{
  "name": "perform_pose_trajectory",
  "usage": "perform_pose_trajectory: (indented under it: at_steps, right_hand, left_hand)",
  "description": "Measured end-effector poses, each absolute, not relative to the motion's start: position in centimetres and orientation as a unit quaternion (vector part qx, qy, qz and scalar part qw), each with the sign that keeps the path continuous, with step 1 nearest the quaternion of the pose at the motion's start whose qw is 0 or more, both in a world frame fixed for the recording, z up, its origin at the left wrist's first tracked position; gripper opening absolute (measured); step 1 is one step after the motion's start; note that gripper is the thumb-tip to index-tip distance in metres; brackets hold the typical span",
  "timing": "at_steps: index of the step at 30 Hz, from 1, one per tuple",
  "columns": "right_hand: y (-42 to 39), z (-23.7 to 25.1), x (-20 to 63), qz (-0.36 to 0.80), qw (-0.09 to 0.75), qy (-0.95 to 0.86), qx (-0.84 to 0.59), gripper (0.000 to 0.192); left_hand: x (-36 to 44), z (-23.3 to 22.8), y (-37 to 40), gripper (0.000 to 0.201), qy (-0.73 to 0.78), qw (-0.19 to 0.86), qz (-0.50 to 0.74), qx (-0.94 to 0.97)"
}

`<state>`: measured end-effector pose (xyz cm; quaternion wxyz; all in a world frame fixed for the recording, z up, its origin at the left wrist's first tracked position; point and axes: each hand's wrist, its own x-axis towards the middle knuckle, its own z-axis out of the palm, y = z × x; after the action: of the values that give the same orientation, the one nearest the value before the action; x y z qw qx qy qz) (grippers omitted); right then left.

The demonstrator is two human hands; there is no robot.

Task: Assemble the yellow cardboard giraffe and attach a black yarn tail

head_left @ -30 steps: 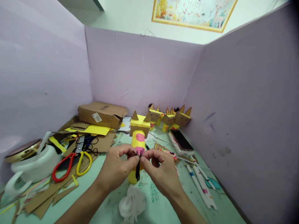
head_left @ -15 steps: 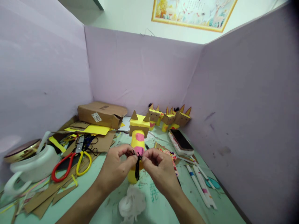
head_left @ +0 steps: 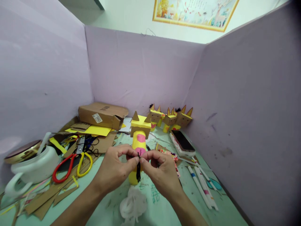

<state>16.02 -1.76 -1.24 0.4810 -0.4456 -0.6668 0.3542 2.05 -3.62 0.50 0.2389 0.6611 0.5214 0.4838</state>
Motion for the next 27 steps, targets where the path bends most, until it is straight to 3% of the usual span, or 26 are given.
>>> perform_pose_trajectory:
  at_steps: [15,27]
  right_hand:
    - [-1.8,-1.17,15.76,0.319,0.482,-0.683,-0.447,0.011]
    - [-1.6,-1.48,15.37,0.39,0.509,-0.615,-0.458,0.007]
  left_hand:
    - [2.17,1.04,-3.78,0.013,0.547,0.199,0.453,0.675]
    - [2.29,0.06,-3.44,0.009,0.554,0.29,0.483,0.613]
